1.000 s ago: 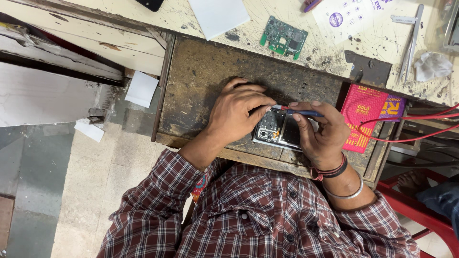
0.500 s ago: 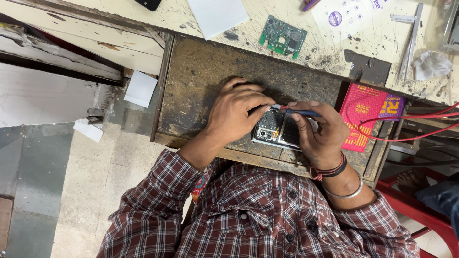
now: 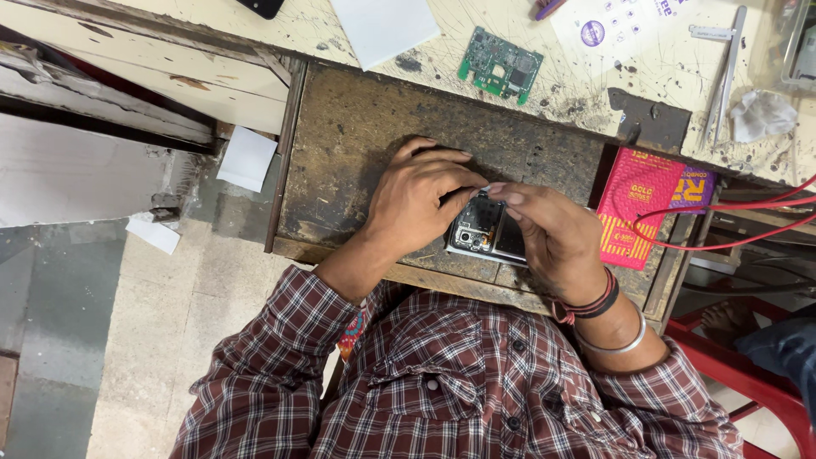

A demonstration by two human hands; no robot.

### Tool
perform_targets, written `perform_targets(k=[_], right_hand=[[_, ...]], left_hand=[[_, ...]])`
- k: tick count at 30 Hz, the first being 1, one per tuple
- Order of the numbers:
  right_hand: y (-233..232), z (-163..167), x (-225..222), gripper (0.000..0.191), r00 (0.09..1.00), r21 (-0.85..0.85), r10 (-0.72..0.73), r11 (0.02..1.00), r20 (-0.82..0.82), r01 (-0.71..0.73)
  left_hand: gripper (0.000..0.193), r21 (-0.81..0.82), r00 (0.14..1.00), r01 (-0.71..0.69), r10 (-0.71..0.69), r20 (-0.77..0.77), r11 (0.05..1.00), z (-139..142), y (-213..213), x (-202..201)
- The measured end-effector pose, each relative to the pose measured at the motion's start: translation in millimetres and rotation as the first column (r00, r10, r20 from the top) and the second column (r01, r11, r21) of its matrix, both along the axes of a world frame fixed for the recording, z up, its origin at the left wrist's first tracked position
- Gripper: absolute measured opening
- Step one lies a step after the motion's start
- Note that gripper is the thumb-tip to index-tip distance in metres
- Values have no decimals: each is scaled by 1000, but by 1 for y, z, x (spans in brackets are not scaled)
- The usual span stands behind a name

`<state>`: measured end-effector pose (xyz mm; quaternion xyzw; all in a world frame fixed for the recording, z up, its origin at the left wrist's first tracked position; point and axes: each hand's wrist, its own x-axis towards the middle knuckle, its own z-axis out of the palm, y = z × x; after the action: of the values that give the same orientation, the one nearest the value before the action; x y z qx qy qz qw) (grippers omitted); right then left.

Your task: The person repairs a disassembled mobile phone on a workbench, using a screwdriver to work on the phone's internal board and pressing and repositioning components with their hands. They briefly reach toward a blue machine on the bench and continue working on the phone.

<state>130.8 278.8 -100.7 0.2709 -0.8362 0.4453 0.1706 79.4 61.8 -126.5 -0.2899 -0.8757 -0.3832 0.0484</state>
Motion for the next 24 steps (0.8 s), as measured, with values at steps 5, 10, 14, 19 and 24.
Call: perform_targets(k=[5, 10, 14, 19, 24], right_hand=[[-1, 6, -3, 42, 986, 124, -166, 978, -2, 165], [-1, 12, -8, 42, 998, 103, -62, 993, -5, 62], [-1, 14, -12, 45, 984, 169, -171, 970, -41, 175], [0, 19, -13, 39, 997, 150, -77, 986, 27, 72], [-2, 22, -13, 43, 990, 167, -137, 977, 20, 132]], left_hand=[[14, 3, 1000, 2, -2, 12, 1000, 4, 0, 1], [15, 7, 1000, -3, 3, 9, 1000, 4, -3, 1], [13, 1, 1000, 1, -1, 0, 1000, 1, -2, -1], [15, 1, 1000, -6, 6, 16, 1000, 0, -1, -2], [12, -1, 1000, 3, -3, 7, 1000, 6, -1, -2]])
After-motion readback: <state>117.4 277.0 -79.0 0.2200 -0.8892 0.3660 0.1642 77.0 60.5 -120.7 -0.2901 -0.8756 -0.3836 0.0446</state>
